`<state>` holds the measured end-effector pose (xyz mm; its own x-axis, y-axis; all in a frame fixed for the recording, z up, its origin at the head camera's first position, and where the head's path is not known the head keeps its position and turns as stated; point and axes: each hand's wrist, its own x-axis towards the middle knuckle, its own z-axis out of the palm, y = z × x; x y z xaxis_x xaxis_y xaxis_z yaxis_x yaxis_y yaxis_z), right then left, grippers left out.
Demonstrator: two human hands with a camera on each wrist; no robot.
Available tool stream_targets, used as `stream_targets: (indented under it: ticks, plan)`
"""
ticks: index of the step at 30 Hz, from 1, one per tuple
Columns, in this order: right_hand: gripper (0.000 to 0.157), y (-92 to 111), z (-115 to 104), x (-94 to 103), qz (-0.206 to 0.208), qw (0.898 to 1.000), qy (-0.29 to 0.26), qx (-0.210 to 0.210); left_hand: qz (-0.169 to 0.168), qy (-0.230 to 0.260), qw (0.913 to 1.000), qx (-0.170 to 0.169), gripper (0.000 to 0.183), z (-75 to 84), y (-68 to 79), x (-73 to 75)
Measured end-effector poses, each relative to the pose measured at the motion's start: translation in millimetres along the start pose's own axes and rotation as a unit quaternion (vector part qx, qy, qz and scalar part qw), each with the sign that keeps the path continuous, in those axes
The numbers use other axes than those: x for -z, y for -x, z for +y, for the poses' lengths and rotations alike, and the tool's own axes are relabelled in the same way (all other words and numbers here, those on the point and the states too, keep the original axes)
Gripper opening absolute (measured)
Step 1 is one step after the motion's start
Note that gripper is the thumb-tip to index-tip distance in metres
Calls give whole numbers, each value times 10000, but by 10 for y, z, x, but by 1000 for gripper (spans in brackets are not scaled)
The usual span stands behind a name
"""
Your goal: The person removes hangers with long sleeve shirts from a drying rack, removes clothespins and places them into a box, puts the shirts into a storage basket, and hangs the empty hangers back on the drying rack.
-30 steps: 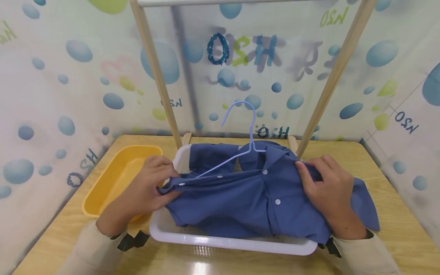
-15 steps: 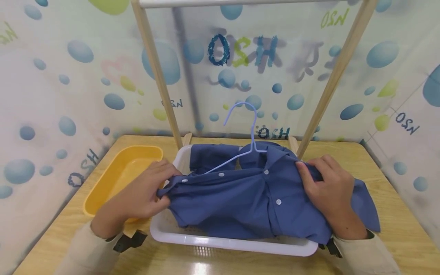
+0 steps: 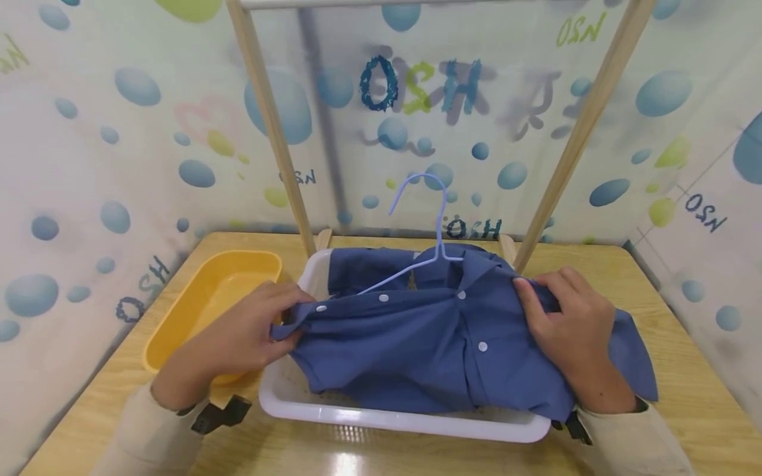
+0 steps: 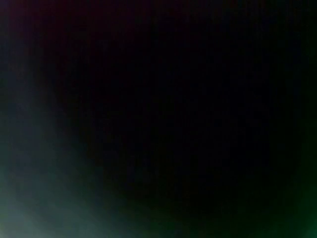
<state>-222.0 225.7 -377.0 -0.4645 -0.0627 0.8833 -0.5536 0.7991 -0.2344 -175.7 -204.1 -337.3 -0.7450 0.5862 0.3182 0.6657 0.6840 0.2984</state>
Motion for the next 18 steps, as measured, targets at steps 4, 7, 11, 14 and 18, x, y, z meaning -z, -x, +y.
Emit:
stream_targets:
  ticks: [4, 7, 11, 14, 18]
  plan:
    - [67, -16, -6, 0, -1, 10000, -11, -33, 380, -228, 9989, -138, 39, -12, -14, -3]
    - [67, -17, -9, 2, -12, 10000, -16, -59, 648, -332, 9970, -281, 39, -19, -10, -16]
    - [66, -12, -6, 8, -5, 10000, -32, -85, 838, -313, 9951, -420, 40, -24, -10, -29]
    - [66, -11, -8, 13, 8, 9999, -47, -101, 903, -279, 9943, -491, 39, -30, -18, -32]
    - [67, -10, -14, 17, 20, 9999, -59, -93, 915, -206, 9944, -492, 35, -36, -20, -35]
